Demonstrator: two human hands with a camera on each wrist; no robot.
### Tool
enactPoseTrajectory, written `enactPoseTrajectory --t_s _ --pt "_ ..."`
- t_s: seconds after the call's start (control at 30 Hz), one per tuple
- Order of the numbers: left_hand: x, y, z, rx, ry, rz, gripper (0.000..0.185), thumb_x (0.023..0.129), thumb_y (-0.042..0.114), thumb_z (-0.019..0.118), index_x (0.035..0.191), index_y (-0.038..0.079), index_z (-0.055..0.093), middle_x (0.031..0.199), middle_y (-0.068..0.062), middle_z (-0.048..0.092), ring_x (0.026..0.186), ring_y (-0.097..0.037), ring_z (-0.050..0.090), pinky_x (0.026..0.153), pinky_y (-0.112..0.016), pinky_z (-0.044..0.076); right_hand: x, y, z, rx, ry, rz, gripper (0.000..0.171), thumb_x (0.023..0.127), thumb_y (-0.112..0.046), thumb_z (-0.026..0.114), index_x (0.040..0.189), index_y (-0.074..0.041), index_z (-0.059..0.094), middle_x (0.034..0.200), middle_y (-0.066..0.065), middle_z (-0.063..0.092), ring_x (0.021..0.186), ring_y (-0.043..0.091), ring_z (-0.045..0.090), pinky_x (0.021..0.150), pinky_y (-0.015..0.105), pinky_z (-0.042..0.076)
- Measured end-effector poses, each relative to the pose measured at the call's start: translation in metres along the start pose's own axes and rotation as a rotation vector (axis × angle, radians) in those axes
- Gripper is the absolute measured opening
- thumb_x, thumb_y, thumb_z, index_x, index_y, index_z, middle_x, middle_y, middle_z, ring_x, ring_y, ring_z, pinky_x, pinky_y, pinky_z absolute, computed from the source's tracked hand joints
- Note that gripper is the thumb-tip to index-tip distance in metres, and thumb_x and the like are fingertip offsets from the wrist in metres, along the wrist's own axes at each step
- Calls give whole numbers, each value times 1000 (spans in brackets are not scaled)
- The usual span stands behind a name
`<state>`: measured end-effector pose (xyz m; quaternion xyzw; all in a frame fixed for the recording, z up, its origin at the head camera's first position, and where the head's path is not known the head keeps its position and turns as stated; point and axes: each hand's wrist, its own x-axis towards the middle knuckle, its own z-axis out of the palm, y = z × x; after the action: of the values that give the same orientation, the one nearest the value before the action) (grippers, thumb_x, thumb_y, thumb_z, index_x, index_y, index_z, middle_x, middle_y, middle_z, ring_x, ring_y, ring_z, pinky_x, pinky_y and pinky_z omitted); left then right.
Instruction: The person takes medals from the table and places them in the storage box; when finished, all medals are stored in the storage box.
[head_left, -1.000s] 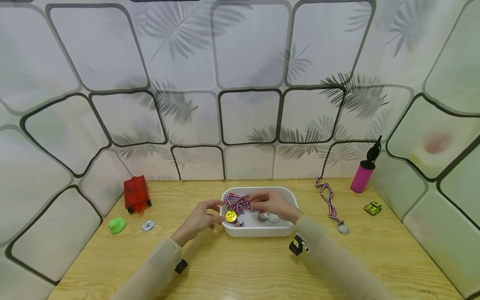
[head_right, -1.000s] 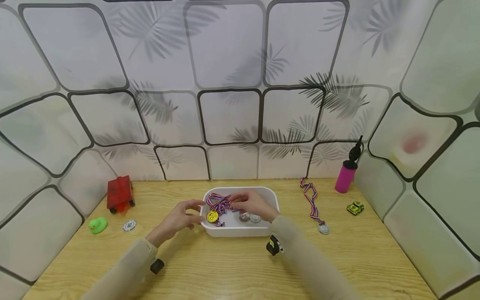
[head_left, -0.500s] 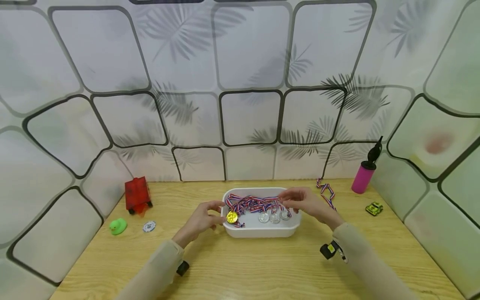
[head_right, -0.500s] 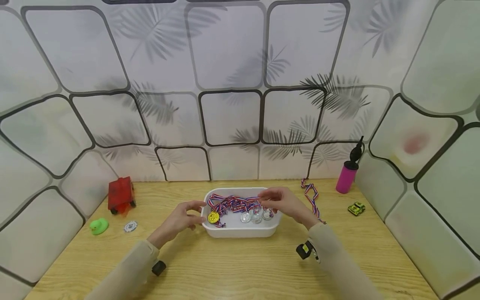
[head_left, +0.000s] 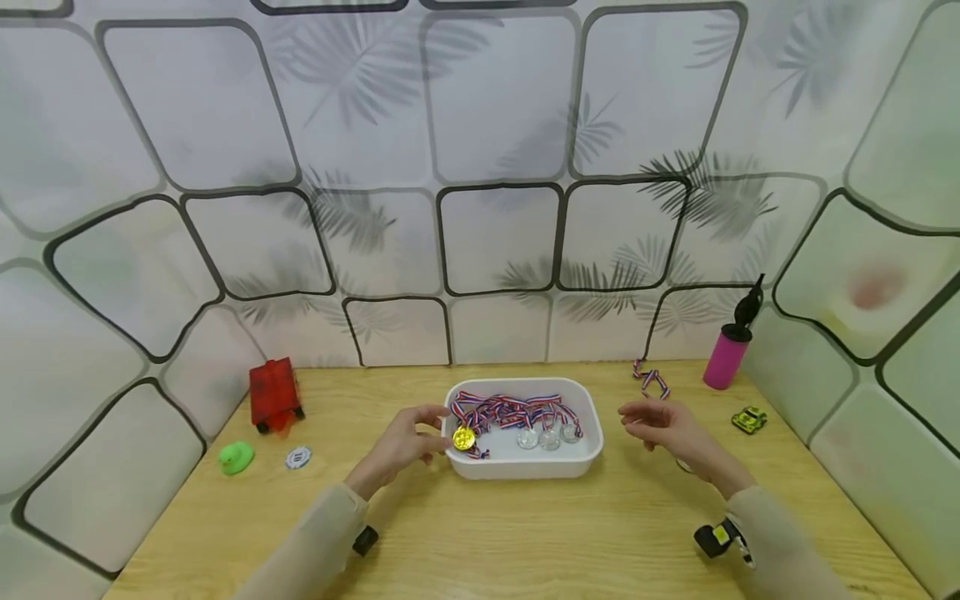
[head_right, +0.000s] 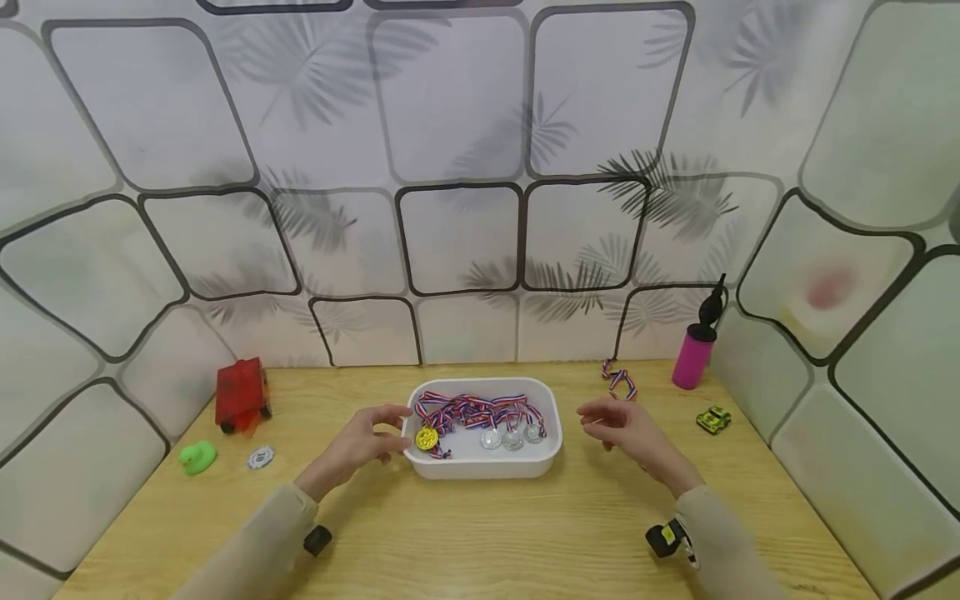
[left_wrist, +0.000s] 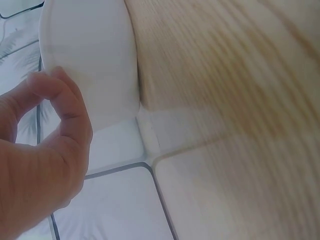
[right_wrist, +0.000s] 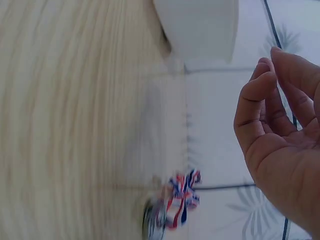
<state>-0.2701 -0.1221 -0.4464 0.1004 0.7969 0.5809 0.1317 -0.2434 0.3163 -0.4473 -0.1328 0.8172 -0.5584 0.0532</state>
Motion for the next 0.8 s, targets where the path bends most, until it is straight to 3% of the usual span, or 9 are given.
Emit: enactPoseTrajectory --t_s 0.2,0.37,0.6,0.8 --pt "0 -2 0 0 3 3 55 83 0 73 135 -3 54 120 -26 53 72 -16 65 54 -23 50 -14 17 -30 -52 8 69 49 95 -19 64 133 9 52 120 13 67 92 -1 61 72 28 55" --pt "0 -3 0 -1 7 1 55 83 0 73 134 -2 54 120 -27 52 72 -16 65 53 -23 50 -25 26 -48 -91 17 100 47 95 -18 64 132 10 53 116 14 69 88 5 63 72 28 55" --pt "-1 -1 1 -3 3 0 55 84 0 73 135 -2 53 120 -26 52 72 -16 64 53 -23 49 -37 35 -64 -178 -37 128 45 95 -14 63 130 13 53 125 31 59 89 3 62 70 29 55" --pt "-3 1 1 4 8 5 54 84 0 73 135 -2 54 119 -26 53 73 -19 65 50 -24 48 -42 41 -71 -209 -111 162 36 93 -11 65 121 11 61 115 25 65 86 4 60 70 27 54"
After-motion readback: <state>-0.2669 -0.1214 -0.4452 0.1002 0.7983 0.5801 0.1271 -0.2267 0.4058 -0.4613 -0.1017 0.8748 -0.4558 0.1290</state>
